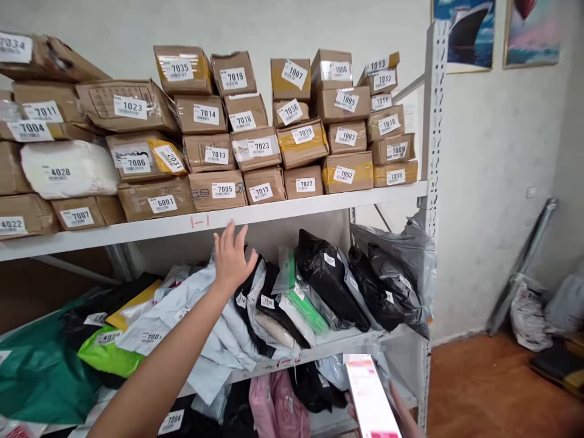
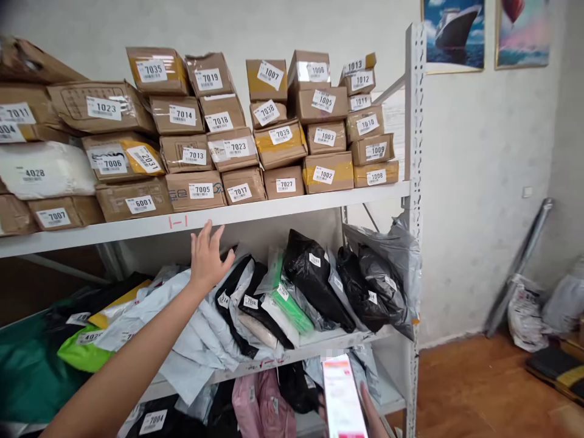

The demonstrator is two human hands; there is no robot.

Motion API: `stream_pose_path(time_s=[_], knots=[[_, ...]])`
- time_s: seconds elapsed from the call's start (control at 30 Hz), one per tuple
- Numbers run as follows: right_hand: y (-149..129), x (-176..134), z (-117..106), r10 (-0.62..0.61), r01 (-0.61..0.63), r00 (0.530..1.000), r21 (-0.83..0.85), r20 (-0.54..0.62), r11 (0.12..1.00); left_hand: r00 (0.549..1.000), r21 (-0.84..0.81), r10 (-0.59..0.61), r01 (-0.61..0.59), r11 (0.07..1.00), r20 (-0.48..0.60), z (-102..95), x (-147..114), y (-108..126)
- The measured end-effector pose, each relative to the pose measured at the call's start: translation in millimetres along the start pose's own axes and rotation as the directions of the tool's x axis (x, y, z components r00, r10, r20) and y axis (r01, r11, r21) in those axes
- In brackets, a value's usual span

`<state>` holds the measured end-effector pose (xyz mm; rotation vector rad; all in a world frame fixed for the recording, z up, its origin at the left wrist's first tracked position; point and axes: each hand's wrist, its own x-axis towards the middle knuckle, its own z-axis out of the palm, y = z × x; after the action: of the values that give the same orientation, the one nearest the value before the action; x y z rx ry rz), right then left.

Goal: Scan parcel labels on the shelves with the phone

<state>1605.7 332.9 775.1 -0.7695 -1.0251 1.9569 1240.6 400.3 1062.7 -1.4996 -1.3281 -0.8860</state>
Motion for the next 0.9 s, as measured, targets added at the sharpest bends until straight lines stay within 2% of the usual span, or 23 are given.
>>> stream_pose_path(time_s=[0.03,0.1,0.17,0.27,0.33,0.4,0.47,0.57,0.73,0.9], knots=[[-8.2,15.9,12.3,0.029,-0.032,0.999,0.119,0.024,0.992,0.999,-0.013,0.037,-0.037,0.999,-0.001,-3.8,-11.5,0.7],[-35.8,54.0,46.8,0.032,-0.072,0.989,0.281,0.146,0.957,0.987,-0.028,0.158,-0.158,0.987,0.006,-8.2,-34.7,1.0],[-72.6,98.5,89.4,-0.007,-0.101,0.960,0.368,0.281,0.924,0.950,-0.046,0.309,-0.307,0.950,0.035,-8.8,-54.6,0.2],[-121.9,171.4,151.9,-0.052,-0.116,0.924,0.409,0.379,0.905,0.879,-0.093,0.471,-0.464,0.881,0.075,-5.7,-73.5,-2.9],[-138.1,217.6,182.7,-0.038,-0.110,0.942,0.414,0.334,0.903,0.855,-0.127,0.513,-0.501,0.856,0.077,-2.8,-80.0,-7.9],[-138.0,255.1,200.5,0.013,-0.127,0.960,0.395,0.278,0.910,0.854,-0.157,0.516,-0.502,0.850,0.062,0.6,-85.1,-17.4],[-126.4,278.9,206.1,0.103,-0.180,0.968,0.348,0.228,0.920,0.873,-0.189,0.486,-0.469,0.862,0.048,5.0,-91.4,-32.1],[-105.5,286.6,201.3,0.187,-0.236,0.965,0.296,0.183,0.925,0.921,-0.239,0.384,-0.360,0.902,0.065,14.8,-103.6,-59.2],[-100.2,261.5,189.3,0.218,-0.259,0.959,0.240,0.182,0.936,0.963,-0.265,0.231,-0.188,0.946,0.139,35.3,-120.9,-88.4],[-117.7,234.4,165.2,0.229,-0.256,0.955,0.131,0.190,0.958,0.960,-0.317,0.196,-0.127,0.940,0.197,48.6,-129.8,-86.7]])
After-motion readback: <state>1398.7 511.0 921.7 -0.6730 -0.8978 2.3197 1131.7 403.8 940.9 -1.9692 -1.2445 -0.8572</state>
